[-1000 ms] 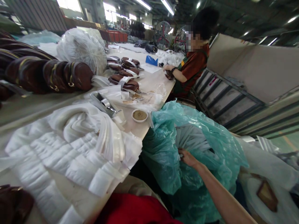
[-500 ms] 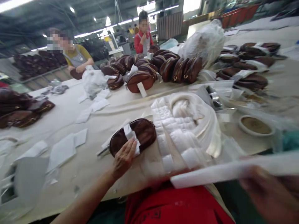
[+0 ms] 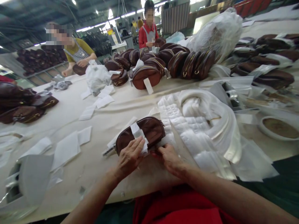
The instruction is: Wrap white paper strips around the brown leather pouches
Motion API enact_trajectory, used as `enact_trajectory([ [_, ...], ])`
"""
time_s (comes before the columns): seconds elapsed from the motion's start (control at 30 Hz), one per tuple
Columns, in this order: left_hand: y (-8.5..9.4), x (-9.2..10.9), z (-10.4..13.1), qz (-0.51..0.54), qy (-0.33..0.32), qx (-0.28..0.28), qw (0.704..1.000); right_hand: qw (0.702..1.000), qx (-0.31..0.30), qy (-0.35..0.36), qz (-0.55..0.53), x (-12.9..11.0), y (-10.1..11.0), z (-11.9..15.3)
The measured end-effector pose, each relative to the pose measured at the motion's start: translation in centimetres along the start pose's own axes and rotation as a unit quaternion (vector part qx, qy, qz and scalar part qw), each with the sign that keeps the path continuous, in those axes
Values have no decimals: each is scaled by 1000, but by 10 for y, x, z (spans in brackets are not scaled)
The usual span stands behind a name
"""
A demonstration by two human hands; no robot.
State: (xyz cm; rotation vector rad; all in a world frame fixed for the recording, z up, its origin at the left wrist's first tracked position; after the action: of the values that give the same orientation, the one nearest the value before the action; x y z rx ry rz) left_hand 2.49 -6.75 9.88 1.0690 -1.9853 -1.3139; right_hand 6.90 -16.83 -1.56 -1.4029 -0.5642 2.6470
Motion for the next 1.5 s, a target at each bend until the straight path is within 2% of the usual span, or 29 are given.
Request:
enact_trajectory([
  [0.1,-5,5,4,-4,2,-7,1000,999,20,-27,-28,3,-1,0],
  [0.27,-13,9,11,-40,28,33,998,998,6,-54,-15,0,0,4],
  [0.33,-16,12,13,-56,35,41,997,993,-54,-76,70,0,1,12],
  [0.37,-17,13,14,-64,38,43,996,984,-87,-63,143,-4,2,16],
  [0.4,-17,14,14,-71,40,47,996,967,-113,-16,228,-13,3,19],
  [0.43,-17,15,14,-76,43,52,995,938,-130,68,313,-28,2,22],
  [0.47,-16,16,13,-78,45,56,994,895,-138,180,385,-47,-3,27],
  [0.53,-15,17,13,-78,52,62,994,776,-138,402,466,-79,-20,45],
  [0.57,-15,17,13,-77,55,65,993,715,-145,477,490,-85,-29,52],
  [0.6,-14,17,13,-77,58,68,993,665,-155,521,512,-86,-38,55],
  [0.63,-15,17,13,-76,61,69,993,627,-160,547,531,-86,-45,56],
  [0.67,-15,17,13,-75,64,72,993,598,-161,563,547,-85,-51,54],
  [0.73,-16,17,14,-71,67,76,992,565,-161,580,565,-83,-58,51],
  [0.8,-17,16,15,-65,71,76,992,554,-165,590,564,-83,-61,50],
  [0.97,-18,14,17,-46,91,79,992,561,-171,607,536,-88,-60,53],
  [1.1,-15,13,17,-30,100,93,990,550,-175,612,540,-87,-61,52],
  [1.2,-12,14,16,-37,98,101,989,552,-187,611,535,-82,-54,58],
  [1.27,-11,14,15,-37,93,95,990,574,-206,593,527,-75,-44,63],
  [1.37,-11,17,15,-29,73,89,993,609,-238,522,547,-57,-29,68],
  [1.5,-9,19,17,-34,65,98,993,594,-267,452,609,-30,-23,71],
])
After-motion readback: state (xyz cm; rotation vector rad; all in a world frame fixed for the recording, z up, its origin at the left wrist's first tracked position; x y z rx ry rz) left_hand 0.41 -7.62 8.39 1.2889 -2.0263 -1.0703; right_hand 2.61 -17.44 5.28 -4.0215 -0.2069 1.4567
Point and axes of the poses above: each hand's wrist, its own z-axis away from the middle knuckle, its own y-axis out of the back of the hand, x = y × z, the point moved 9 cm from there along -z, towards the middle knuckle, and after that the axes turned 7 degrees about z, right-handed, at the moved point
